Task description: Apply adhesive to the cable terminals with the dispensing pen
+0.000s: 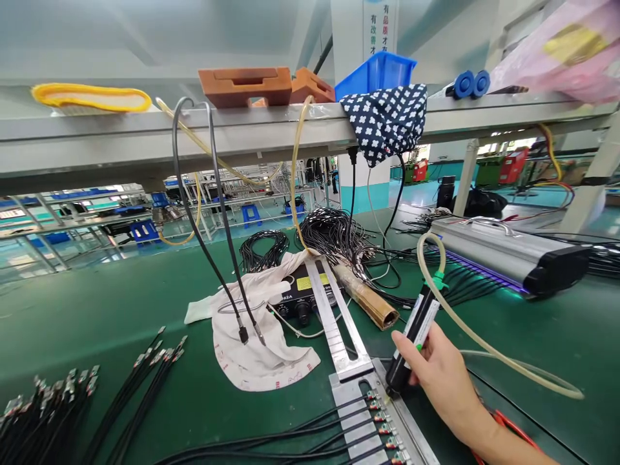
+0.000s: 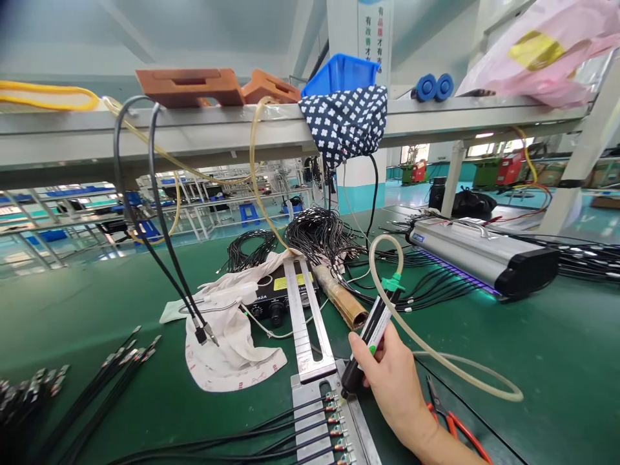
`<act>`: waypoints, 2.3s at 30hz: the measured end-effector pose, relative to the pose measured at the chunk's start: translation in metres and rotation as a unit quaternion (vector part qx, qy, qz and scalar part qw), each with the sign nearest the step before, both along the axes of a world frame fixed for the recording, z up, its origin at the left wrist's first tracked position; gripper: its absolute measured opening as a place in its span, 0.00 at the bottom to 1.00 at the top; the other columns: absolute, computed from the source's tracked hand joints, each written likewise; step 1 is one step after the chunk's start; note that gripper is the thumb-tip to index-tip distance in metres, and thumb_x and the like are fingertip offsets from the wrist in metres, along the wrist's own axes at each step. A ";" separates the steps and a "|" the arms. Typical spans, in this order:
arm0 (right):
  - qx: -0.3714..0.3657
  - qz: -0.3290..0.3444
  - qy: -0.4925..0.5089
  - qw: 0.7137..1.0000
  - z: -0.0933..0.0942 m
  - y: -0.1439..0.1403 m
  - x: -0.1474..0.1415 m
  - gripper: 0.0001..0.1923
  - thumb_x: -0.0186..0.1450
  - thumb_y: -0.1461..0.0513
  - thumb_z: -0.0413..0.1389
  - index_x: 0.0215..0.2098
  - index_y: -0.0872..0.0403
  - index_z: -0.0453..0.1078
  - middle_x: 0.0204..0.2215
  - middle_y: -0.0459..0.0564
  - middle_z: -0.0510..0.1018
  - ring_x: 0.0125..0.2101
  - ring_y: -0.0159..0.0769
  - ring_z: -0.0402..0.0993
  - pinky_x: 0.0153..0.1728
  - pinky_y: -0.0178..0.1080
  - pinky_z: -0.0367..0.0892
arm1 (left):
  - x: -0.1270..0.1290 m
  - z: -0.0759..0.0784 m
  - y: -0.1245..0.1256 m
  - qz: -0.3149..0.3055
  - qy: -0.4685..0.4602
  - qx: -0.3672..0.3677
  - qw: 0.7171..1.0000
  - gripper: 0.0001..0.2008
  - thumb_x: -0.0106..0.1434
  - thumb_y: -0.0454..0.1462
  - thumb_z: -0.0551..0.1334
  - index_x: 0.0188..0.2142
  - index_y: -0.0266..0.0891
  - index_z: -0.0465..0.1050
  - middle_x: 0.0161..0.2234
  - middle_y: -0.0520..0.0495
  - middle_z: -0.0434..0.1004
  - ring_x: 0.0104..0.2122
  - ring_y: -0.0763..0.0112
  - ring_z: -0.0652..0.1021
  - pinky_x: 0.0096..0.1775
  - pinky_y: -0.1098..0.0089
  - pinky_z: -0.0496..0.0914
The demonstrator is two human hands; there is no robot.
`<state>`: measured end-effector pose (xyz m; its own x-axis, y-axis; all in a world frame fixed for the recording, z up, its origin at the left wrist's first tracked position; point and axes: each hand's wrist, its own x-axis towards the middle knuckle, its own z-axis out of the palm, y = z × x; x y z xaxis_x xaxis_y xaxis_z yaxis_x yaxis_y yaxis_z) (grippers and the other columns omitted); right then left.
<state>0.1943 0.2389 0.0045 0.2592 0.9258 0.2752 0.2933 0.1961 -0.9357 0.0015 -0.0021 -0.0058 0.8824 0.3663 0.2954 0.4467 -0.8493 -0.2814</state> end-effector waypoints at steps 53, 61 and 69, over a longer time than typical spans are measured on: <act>-0.006 -0.012 0.039 0.999 0.006 -0.015 0.004 0.19 0.59 0.45 0.57 0.29 0.50 0.59 0.16 0.36 0.66 0.11 0.31 0.65 0.12 0.34 0.60 | 0.006 -0.002 0.000 0.025 -0.075 -0.007 0.997 0.13 0.66 0.47 0.58 0.44 0.43 0.73 0.49 0.45 0.74 0.47 0.63 0.75 0.49 0.56 0.71; -0.005 -0.005 0.026 1.000 -0.003 -0.012 0.003 0.19 0.59 0.45 0.57 0.30 0.50 0.60 0.16 0.36 0.65 0.11 0.32 0.65 0.12 0.34 0.59 | 0.005 0.000 0.000 0.016 -0.062 -0.012 0.998 0.14 0.66 0.47 0.58 0.44 0.42 0.72 0.48 0.45 0.74 0.46 0.63 0.76 0.48 0.57 0.72; -0.005 0.002 0.022 1.000 -0.003 -0.012 0.001 0.19 0.59 0.46 0.57 0.31 0.50 0.60 0.17 0.37 0.67 0.11 0.32 0.66 0.12 0.34 0.61 | 0.004 0.001 0.001 0.011 -0.056 -0.015 0.998 0.14 0.66 0.48 0.58 0.45 0.43 0.72 0.49 0.45 0.74 0.47 0.62 0.75 0.49 0.56 0.71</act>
<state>0.1958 0.2268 0.0020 0.2667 0.9297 0.2539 0.2500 0.1877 -0.9499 0.0058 -0.0013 -0.0043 0.8361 0.3961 0.3795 0.4929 -0.8460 -0.2032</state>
